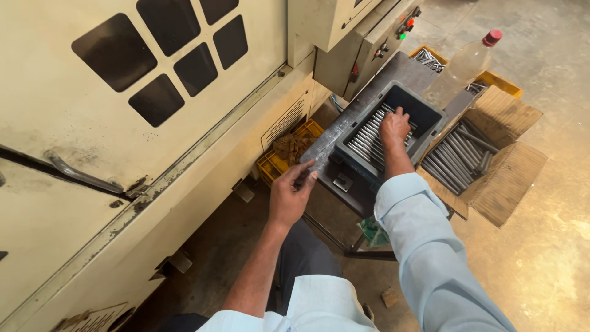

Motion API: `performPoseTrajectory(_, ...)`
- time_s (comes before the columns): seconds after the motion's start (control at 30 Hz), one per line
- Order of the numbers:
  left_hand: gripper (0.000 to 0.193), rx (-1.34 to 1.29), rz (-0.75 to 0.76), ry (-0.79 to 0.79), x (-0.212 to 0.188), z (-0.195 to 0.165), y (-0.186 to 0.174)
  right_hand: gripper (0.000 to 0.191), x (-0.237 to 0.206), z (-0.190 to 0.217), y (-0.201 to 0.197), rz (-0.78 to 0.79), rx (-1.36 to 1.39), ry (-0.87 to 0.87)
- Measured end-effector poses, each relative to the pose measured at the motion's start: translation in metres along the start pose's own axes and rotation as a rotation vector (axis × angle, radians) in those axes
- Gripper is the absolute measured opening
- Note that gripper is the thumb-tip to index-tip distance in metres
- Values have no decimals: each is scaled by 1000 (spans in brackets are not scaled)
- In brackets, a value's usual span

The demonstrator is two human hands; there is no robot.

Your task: The person opens the CNC machine door, retrieves a metal rod from the chuck, and places it into a nearby bin. They repeat this process for several rods, then briefly inspect two rods in hand.

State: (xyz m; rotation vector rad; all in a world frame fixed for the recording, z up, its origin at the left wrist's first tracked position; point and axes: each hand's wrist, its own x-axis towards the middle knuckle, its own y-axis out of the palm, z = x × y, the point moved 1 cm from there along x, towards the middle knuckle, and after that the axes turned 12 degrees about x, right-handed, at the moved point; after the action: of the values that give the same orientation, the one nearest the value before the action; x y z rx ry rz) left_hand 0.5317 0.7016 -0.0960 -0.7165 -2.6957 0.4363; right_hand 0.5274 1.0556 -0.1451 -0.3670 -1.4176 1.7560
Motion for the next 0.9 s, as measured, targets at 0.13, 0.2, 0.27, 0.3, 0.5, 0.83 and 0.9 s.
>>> performPoseTrajectory(0.13,32,3,34,3,-4,-2,5,34,1,-2,-5,-50,169,8)
performPoseTrajectory(0.2,32,4,37,10,-5,-5,6,34,-12,6,-9,-143,394,-125)
performPoseTrajectory(0.27,32,-15,42,6,-8,-8,7,27,-46,20,-15,-203,581,-259)
performPoseTrajectory(0.3,31,-23,50,17,-8,-10,7,20,-66,27,-22,-221,659,-335)
performPoseTrajectory(0.5,31,-16,88,70,-20,-22,11,32,-188,30,-81,66,834,-314)
performPoseTrajectory(0.83,31,20,310,177,-27,-75,95,37,-240,-24,-139,-12,862,-89)
performPoseTrajectory(0.9,32,41,352,199,-24,-86,118,36,-238,-52,-146,-134,797,-208)
